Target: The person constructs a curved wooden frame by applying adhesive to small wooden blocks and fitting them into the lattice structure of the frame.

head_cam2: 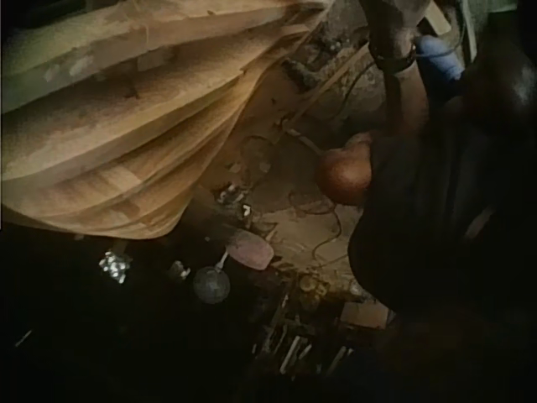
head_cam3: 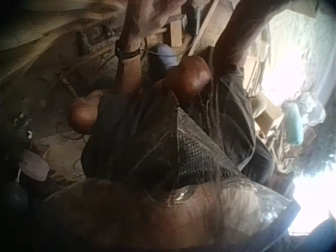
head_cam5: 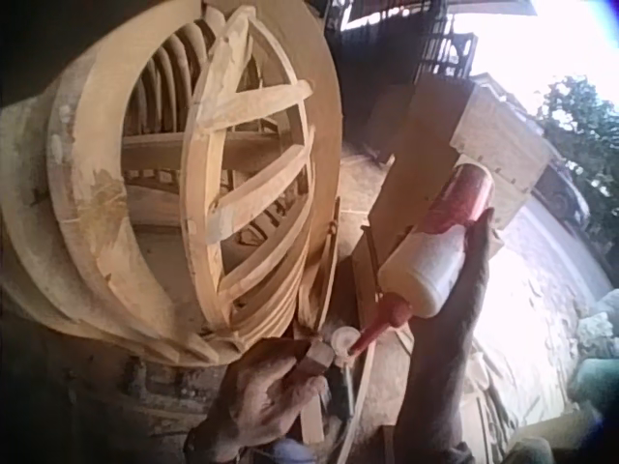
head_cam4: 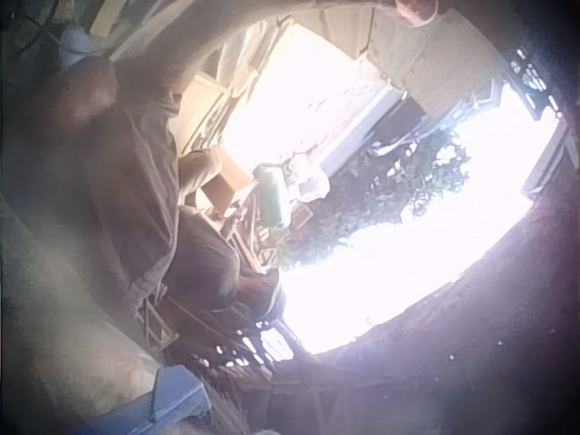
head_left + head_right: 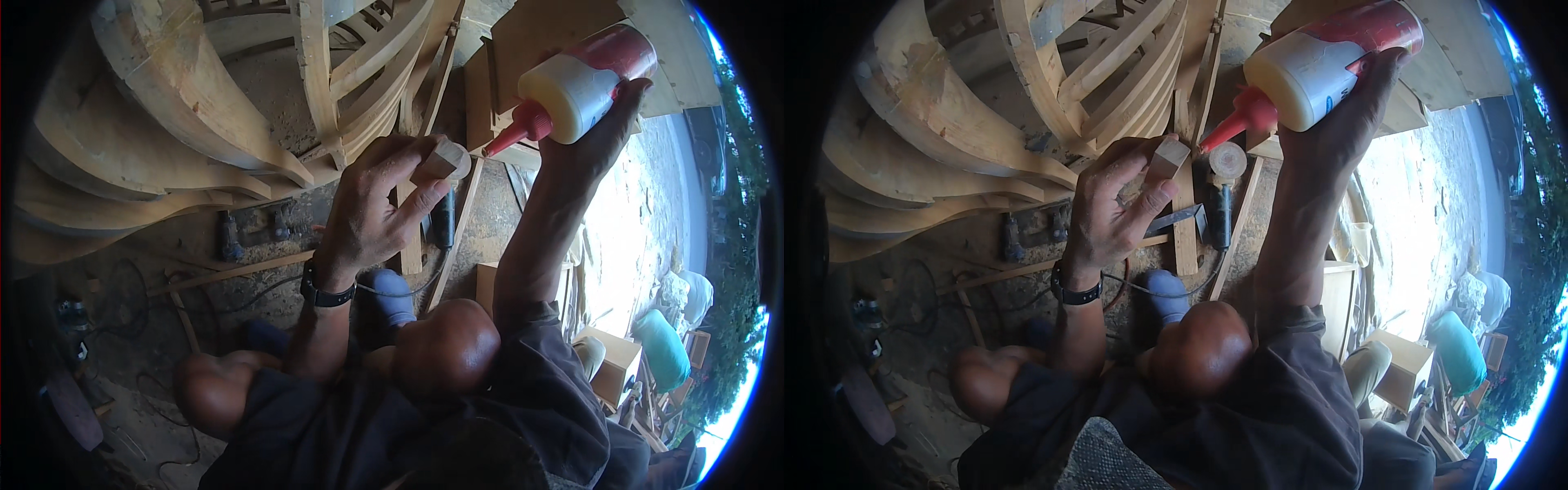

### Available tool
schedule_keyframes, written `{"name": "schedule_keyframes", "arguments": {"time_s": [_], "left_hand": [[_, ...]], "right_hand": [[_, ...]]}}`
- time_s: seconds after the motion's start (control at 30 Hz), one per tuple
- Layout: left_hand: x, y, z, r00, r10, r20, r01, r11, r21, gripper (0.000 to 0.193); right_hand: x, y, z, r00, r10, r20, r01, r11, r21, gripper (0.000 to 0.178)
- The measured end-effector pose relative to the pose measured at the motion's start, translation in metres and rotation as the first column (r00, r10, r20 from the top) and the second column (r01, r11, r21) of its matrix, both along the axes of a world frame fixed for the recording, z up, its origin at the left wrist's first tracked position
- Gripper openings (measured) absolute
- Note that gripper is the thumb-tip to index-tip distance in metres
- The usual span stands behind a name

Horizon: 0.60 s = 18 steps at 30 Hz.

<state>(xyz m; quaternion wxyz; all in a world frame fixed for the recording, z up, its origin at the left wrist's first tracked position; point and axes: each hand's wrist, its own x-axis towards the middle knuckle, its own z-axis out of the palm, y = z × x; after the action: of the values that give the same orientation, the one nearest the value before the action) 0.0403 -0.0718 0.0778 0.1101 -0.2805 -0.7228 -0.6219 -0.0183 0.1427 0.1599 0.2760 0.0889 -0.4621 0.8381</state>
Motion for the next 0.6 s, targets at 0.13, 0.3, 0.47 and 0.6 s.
{"name": "schedule_keyframes", "arguments": {"time_s": [0.13, 0.3, 0.47, 0.6], "left_hand": [[0.008, -0.006, 0.012, 1.000, 0.005, -0.001, -0.005, 0.998, 0.062, 0.036], [0.014, -0.004, 0.023, 0.997, 0.015, -0.070, -0.006, 0.992, 0.122, 0.035], [0.023, -0.002, 0.018, 0.996, -0.075, 0.042, 0.058, 0.948, 0.313, 0.036], [0.022, -0.008, 0.016, 0.977, -0.188, 0.105, 0.117, 0.871, 0.477, 0.038]], "right_hand": [[0.013, -0.016, 0.021, 0.938, 0.347, -0.022, -0.334, 0.881, -0.334, 0.053], [0.019, -0.030, -0.001, 0.892, 0.434, 0.124, -0.329, 0.813, -0.480, 0.060], [0.016, -0.034, -0.020, 0.861, 0.474, 0.183, -0.297, 0.763, -0.574, 0.060], [0.008, -0.035, -0.034, 0.843, 0.506, 0.182, -0.320, 0.743, -0.587, 0.059]]}}
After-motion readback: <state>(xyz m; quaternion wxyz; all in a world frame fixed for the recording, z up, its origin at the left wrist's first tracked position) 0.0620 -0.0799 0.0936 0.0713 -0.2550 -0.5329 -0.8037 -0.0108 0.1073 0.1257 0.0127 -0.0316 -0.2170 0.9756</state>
